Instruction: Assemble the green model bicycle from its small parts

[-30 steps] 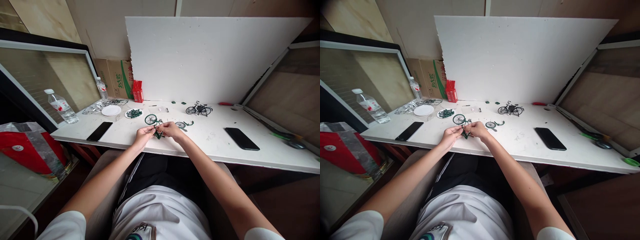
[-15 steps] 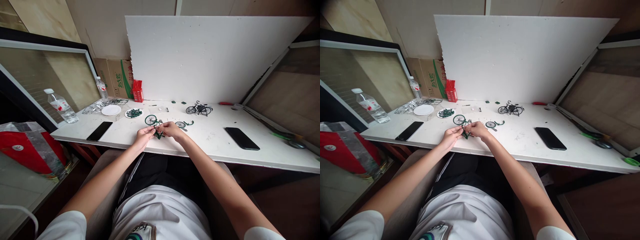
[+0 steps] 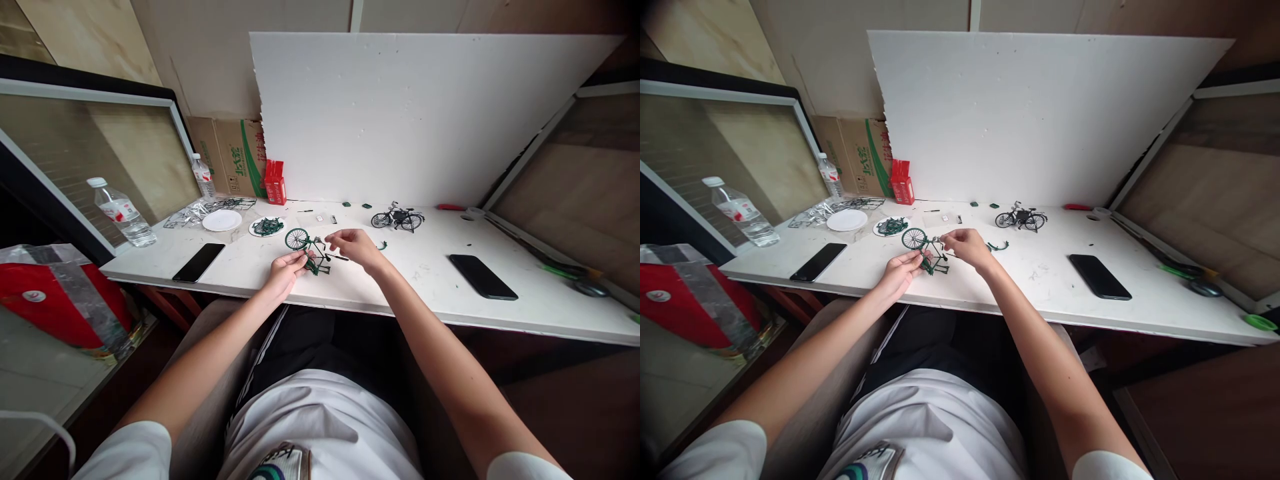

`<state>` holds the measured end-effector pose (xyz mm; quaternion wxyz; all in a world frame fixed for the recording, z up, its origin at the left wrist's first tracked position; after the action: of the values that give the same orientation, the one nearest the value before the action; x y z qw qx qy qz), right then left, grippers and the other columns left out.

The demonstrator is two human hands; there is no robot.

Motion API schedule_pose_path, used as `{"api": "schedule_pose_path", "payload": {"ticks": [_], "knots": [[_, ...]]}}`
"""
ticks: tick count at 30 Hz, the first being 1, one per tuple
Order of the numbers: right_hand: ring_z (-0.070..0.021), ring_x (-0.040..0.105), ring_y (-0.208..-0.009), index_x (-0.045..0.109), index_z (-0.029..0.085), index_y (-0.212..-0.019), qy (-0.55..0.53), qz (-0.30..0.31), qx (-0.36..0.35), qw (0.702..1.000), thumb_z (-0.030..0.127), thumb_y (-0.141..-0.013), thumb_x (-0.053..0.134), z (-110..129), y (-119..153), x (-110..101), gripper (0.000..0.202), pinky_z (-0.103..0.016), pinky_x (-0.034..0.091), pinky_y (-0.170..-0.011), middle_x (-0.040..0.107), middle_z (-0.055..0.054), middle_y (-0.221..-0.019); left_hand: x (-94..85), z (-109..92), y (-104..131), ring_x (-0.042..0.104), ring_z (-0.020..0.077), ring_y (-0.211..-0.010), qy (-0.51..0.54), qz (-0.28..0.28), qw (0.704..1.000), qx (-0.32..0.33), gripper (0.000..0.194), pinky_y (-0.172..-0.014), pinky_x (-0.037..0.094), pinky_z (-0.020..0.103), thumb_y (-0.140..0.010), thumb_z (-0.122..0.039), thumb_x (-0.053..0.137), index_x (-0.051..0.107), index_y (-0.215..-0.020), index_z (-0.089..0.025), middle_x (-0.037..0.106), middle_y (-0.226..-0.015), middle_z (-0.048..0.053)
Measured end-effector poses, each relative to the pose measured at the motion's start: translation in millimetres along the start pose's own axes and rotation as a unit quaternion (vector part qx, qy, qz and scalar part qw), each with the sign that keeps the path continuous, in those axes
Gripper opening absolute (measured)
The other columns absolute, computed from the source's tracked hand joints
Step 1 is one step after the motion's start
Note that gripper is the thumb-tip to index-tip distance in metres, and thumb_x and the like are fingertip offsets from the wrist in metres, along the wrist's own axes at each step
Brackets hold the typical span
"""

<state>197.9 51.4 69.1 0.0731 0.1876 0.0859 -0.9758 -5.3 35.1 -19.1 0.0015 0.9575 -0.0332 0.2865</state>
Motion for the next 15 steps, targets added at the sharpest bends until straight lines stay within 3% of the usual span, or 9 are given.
{"api": "schedule_pose_path", "payload": {"ticks": [3,5,8,12,15], "knots": [[-0.0159,0.06,-0.069,0.079,0.014,-0.091,0.113,-0.066,-0.052,0.99,0.046,-0.093,0.065,-8,-6,-22,0.035,-0.027,0.044,-0.063,0.078,-0.011,-0.088,-1.9,-5,0,0.074,0.0255,-0.112,-0.004,0.0,1.0,0.005,0.036,-0.102,0.053,0.04,-0.071,-0.018,0.094,0.079,-0.103,-0.01,0.078,-0.116,0.018],[-0.0184,0.066,-0.076,0.08,0.016,-0.091,0.202,-0.07,-0.067,0.975,0.038,-0.094,0.065,-18,-10,-30,0.027,-0.028,0.046,-0.068,0.08,-0.011,-0.093,-3.9,-7,-1,0.074,0.025,-0.112,-0.006,-0.007,1.0,0.008,0.037,-0.103,0.053,0.04,-0.071,-0.018,0.094,0.079,-0.104,-0.009,0.079,-0.116,0.018],[-0.0221,0.069,-0.084,0.083,0.019,-0.092,0.31,-0.026,-0.021,0.95,0.034,-0.09,0.073,-37,-15,-31,0.017,-0.029,0.046,-0.07,0.081,-0.011,-0.099,-6.9,-9,-3,0.074,0.0236,-0.111,-0.002,-0.022,1.0,0.009,0.037,-0.104,0.054,0.04,-0.071,-0.017,0.094,0.078,-0.104,-0.01,0.079,-0.115,0.017],[-0.0249,0.07,-0.083,0.084,0.021,-0.088,0.374,-0.016,0.064,0.925,0.033,-0.084,0.082,-52,-16,-24,0.013,-0.032,0.046,-0.069,0.081,-0.012,-0.099,-8.3,-9,-4,0.074,0.0234,-0.11,-0.001,-0.015,1.0,0.01,0.038,-0.103,0.054,0.04,-0.07,-0.018,0.094,0.078,-0.104,-0.01,0.079,-0.115,0.016],[-0.0256,0.071,-0.085,0.084,0.021,-0.088,0.383,-0.003,0.063,0.922,0.028,-0.082,0.083,-55,-17,-19,0.009,-0.032,0.046,-0.071,0.081,-0.012,-0.099,-8.5,-8,-3,0.074,0.0235,-0.11,-0.001,-0.002,1.0,0.012,0.038,-0.103,0.054,0.039,-0.07,-0.02,0.095,0.079,-0.103,-0.01,0.08,-0.115,0.016]]}}
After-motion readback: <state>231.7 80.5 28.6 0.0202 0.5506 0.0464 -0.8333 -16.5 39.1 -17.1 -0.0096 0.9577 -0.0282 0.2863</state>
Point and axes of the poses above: each hand's wrist, its own y-axis away from the middle knuckle, its own x-axis out of the palm, z = x × y, the point moved 3 cm from there along -y, towards the middle knuckle
